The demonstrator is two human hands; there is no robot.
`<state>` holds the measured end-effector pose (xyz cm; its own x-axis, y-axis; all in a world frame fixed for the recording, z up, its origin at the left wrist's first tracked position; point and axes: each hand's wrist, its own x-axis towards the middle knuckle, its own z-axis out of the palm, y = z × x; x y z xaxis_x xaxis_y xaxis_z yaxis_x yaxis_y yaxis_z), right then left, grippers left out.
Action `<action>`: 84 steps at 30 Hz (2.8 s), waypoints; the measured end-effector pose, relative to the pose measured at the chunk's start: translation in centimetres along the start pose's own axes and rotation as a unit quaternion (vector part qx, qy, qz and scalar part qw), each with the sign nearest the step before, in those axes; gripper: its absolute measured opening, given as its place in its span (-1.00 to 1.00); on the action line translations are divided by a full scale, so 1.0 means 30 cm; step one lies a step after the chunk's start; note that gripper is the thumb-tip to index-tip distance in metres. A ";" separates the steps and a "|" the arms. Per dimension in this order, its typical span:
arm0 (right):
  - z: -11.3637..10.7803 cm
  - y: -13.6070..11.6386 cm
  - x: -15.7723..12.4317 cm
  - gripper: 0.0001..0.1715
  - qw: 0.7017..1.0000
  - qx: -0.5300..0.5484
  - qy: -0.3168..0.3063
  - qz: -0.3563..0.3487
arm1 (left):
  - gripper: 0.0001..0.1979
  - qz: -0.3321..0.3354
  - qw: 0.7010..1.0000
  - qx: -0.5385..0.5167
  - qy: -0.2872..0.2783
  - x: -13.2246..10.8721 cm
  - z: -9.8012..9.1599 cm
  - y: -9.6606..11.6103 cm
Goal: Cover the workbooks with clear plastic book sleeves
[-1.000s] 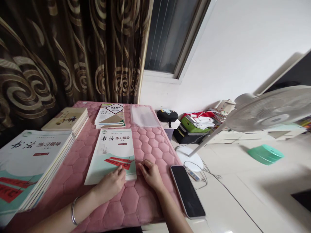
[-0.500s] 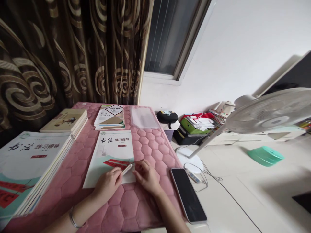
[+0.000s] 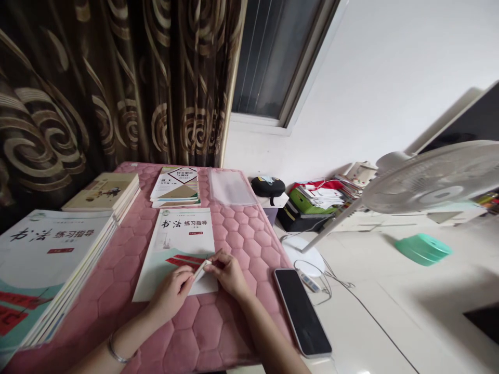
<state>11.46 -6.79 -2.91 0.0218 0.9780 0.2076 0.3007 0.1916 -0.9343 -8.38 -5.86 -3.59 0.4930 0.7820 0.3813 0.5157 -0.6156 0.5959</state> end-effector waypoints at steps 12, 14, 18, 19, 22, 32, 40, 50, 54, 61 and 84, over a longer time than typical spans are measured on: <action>-0.010 0.037 -0.030 -0.45 1.000 -0.022 0.016 -0.010 | -0.68 0.000 1.000 -0.001 0.013 -0.003 0.006 0.003; -0.021 0.034 -0.038 -0.43 0.999 -0.021 0.016 -0.026 | -0.68 0.001 1.000 0.001 0.014 -0.004 0.008 0.000; -0.058 0.014 -0.053 -0.50 0.997 -0.030 -0.028 -0.065 | -0.70 0.005 1.000 0.003 0.019 -0.005 0.011 -0.004; -0.067 0.008 -0.056 -0.51 0.996 -0.033 -0.046 -0.072 | -0.70 0.006 1.000 0.004 0.021 -0.006 0.011 -0.005; -0.081 -0.006 -0.062 -0.60 0.993 -0.035 -0.084 -0.075 | -0.69 0.008 1.000 0.010 0.023 -0.007 0.010 -0.006; -0.120 -0.001 -0.072 -0.57 0.995 0.029 -0.083 -0.051 | -0.70 0.007 1.000 0.014 0.020 -0.008 0.024 -0.018; -0.107 -0.005 -0.068 -0.53 0.996 -0.059 0.043 -0.050 | -0.71 0.009 1.000 0.004 0.015 -0.010 0.028 -0.024; -0.003 -0.032 0.020 -0.54 0.996 -0.044 -0.032 -0.070 | -0.70 0.010 1.000 0.019 -0.005 -0.009 0.017 -0.011; -0.028 -0.037 0.008 -0.45 0.998 -0.030 -0.020 -0.055 | -0.73 0.027 0.999 0.037 -0.006 -0.013 0.009 0.000; -0.100 -0.058 -0.096 -0.54 0.995 -0.085 -0.018 -0.043 | -0.78 0.112 0.983 0.143 -0.041 -0.039 0.004 0.041; -0.077 -0.040 -0.194 -0.70 0.926 -0.350 -0.037 -0.138 | -0.68 0.131 0.950 0.275 -0.062 -0.031 0.049 0.040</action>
<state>13.18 -12.89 -2.33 -0.2053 0.9081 0.3650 0.8295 0.3593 -0.4275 -7.19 -7.47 -4.28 0.7162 0.5985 0.3590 0.6356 -0.7718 0.0187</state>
